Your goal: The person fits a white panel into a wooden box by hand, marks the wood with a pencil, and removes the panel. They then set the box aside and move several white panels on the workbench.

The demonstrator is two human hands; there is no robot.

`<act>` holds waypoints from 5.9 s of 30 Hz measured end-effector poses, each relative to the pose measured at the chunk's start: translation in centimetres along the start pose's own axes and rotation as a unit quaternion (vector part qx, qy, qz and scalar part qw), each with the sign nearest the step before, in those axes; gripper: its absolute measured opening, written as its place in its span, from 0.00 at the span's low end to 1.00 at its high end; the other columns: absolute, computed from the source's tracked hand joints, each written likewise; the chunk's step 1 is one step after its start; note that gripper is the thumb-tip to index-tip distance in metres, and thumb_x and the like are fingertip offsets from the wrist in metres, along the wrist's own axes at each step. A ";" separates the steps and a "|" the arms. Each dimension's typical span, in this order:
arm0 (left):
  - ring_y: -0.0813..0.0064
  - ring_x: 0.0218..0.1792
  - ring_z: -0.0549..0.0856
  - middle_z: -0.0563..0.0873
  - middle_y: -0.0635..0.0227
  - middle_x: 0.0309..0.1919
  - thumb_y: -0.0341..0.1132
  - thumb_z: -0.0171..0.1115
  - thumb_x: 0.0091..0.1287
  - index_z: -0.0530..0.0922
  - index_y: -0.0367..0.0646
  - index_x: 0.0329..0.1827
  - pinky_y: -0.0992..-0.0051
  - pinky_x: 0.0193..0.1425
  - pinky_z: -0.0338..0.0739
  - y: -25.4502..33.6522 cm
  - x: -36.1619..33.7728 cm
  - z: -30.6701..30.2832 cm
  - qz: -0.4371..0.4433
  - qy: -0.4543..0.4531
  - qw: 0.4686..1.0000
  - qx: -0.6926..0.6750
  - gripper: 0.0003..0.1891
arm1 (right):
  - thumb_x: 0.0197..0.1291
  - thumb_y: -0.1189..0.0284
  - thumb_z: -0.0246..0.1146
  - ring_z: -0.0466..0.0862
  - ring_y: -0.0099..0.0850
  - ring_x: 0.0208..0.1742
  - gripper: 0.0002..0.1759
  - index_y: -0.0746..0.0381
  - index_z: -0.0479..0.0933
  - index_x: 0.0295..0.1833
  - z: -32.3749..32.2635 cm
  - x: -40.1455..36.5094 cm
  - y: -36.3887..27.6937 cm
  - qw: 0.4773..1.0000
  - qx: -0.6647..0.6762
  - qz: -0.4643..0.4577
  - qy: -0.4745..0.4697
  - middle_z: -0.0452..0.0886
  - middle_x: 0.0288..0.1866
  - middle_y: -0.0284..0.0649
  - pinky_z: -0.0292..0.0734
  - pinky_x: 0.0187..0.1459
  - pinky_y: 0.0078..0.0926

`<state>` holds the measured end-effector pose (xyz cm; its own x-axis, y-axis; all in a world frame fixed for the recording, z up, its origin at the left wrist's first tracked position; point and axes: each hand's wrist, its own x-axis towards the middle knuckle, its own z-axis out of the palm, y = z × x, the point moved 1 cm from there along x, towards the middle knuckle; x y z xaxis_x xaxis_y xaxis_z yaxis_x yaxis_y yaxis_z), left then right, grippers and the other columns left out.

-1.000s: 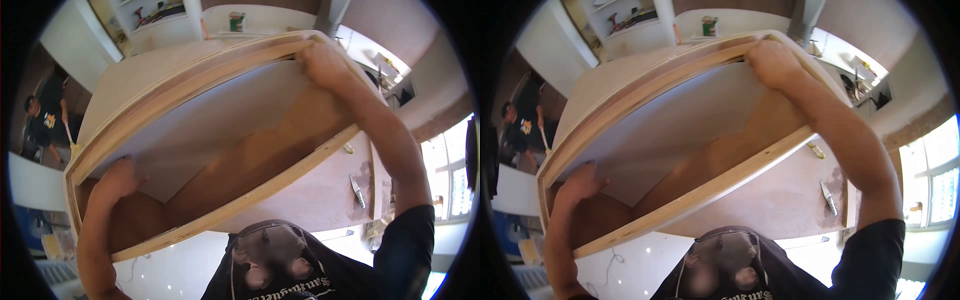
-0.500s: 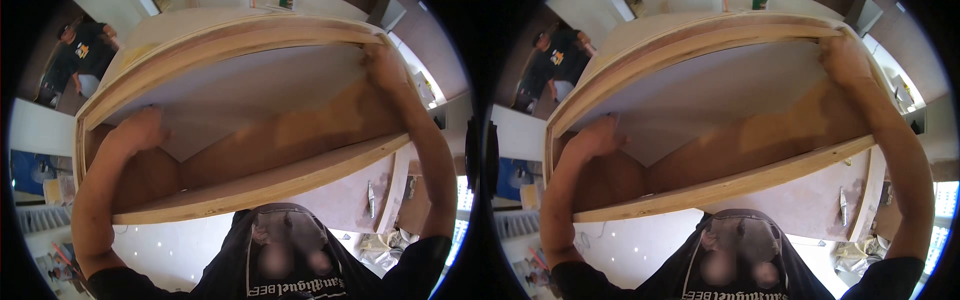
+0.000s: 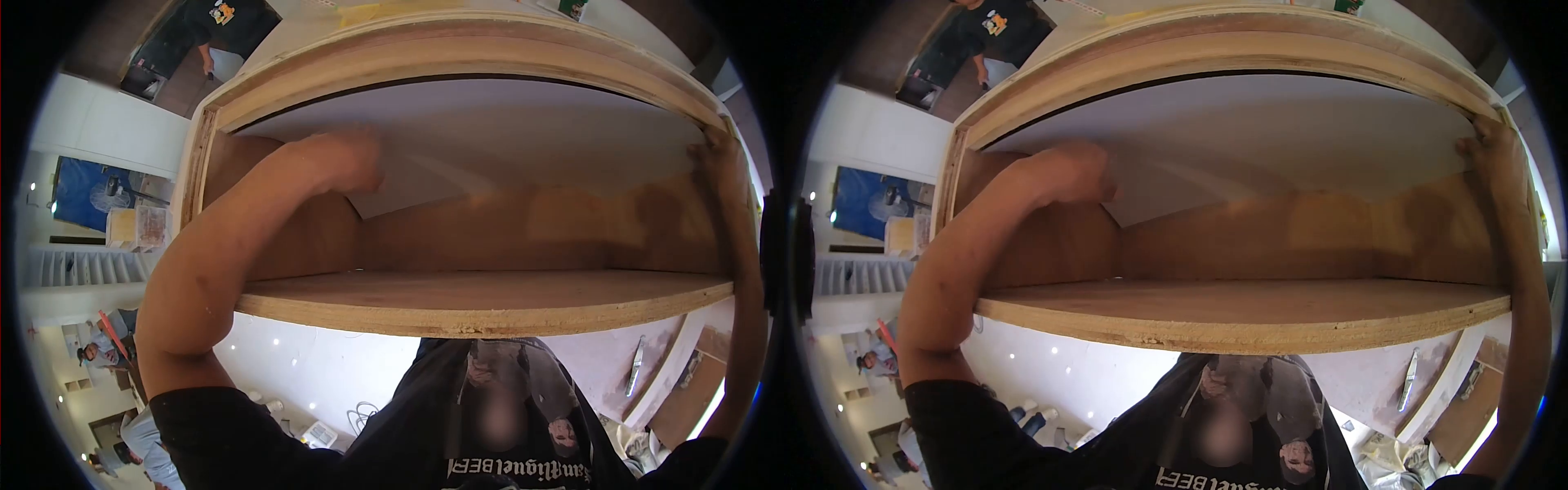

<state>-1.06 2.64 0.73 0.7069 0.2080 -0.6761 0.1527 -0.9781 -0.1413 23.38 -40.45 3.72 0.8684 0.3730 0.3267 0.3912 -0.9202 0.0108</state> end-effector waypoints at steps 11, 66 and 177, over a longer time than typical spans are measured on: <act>0.48 0.66 0.74 0.74 0.46 0.66 0.53 0.54 0.72 0.80 0.40 0.60 0.54 0.72 0.64 -4.5 13.4 9.9 0.179 -0.199 0.954 0.133 0.26 | 0.53 0.73 0.67 0.81 0.47 0.56 0.23 0.66 0.78 0.57 1.6 1.7 1.7 0.999 -0.026 -0.007 -0.023 0.81 0.57 0.52 0.74 0.57 0.40; 0.48 0.65 0.76 0.80 0.49 0.62 0.54 0.50 0.70 0.79 0.41 0.62 0.57 0.71 0.67 -18.2 23.3 27.2 -0.116 0.091 0.961 -0.233 0.28 | 0.56 0.59 0.68 0.75 0.36 0.24 0.18 0.66 0.82 0.32 0.7 -2.2 -10.0 0.992 0.016 -0.058 -0.111 0.78 0.22 0.43 0.71 0.54 0.38; 0.41 0.59 0.77 0.79 0.36 0.54 0.50 0.61 0.67 0.77 0.34 0.58 0.53 0.66 0.69 -3.9 0.2 1.7 -0.062 0.148 0.985 -0.065 0.27 | 0.60 0.42 0.61 0.87 0.47 0.41 0.33 0.65 0.85 0.45 -1.3 -1.6 -3.3 0.980 -0.178 -0.008 -0.090 0.86 0.34 0.51 0.81 0.42 0.42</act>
<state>-2.69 6.48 -0.10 0.8442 0.3372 -0.4167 0.3246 -0.9402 -0.1032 20.26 -38.18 4.41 0.9151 0.3733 0.1525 0.3023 -0.8853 0.3533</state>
